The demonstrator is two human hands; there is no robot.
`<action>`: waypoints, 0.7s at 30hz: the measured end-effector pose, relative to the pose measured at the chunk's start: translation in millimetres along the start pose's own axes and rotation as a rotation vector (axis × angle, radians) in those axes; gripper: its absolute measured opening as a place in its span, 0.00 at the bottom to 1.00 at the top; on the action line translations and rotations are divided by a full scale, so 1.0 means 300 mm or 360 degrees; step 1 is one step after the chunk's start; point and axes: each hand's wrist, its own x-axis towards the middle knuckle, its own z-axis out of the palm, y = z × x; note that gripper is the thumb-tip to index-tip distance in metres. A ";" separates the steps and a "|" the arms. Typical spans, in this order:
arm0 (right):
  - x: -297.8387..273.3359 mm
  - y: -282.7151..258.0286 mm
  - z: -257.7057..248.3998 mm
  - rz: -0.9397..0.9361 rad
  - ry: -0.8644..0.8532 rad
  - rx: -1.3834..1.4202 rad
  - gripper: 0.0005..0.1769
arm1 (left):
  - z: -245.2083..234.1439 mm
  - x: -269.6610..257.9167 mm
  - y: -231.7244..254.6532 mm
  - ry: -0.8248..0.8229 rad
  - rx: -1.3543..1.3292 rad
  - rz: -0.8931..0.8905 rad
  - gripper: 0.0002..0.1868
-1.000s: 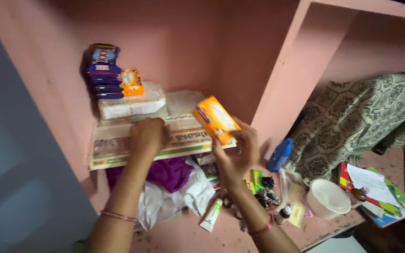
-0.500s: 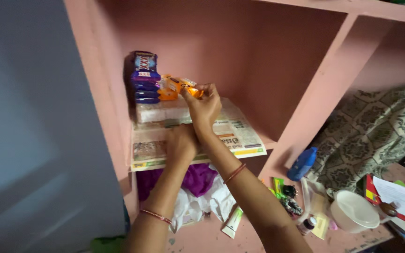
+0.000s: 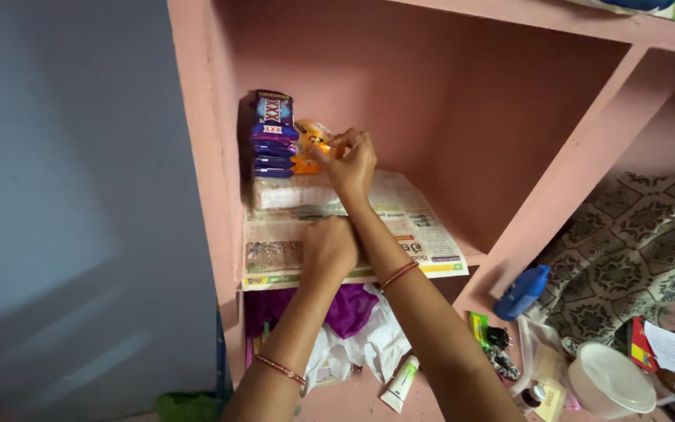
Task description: The person organizes various household items including soaps, medical bottles, and packaged goods on several pink built-in wall shelves.
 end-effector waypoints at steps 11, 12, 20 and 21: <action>-0.030 0.014 -0.041 0.0065 -0.0284 0.0406 0.12 | 0.002 -0.017 0.009 0.0063 0.0199 0.0152 0.08; -0.034 0.012 -0.041 0.0072 -0.0290 0.0406 0.12 | -0.003 -0.016 0.011 0.0056 0.0211 0.0140 0.08; -0.034 -0.012 -0.037 -0.0084 -0.0375 0.0417 0.19 | -0.013 -0.022 0.018 0.0089 0.0212 0.0158 0.06; -0.033 -0.011 -0.038 -0.0084 -0.0377 0.0419 0.19 | -0.014 -0.021 0.019 0.0093 0.0204 0.0157 0.06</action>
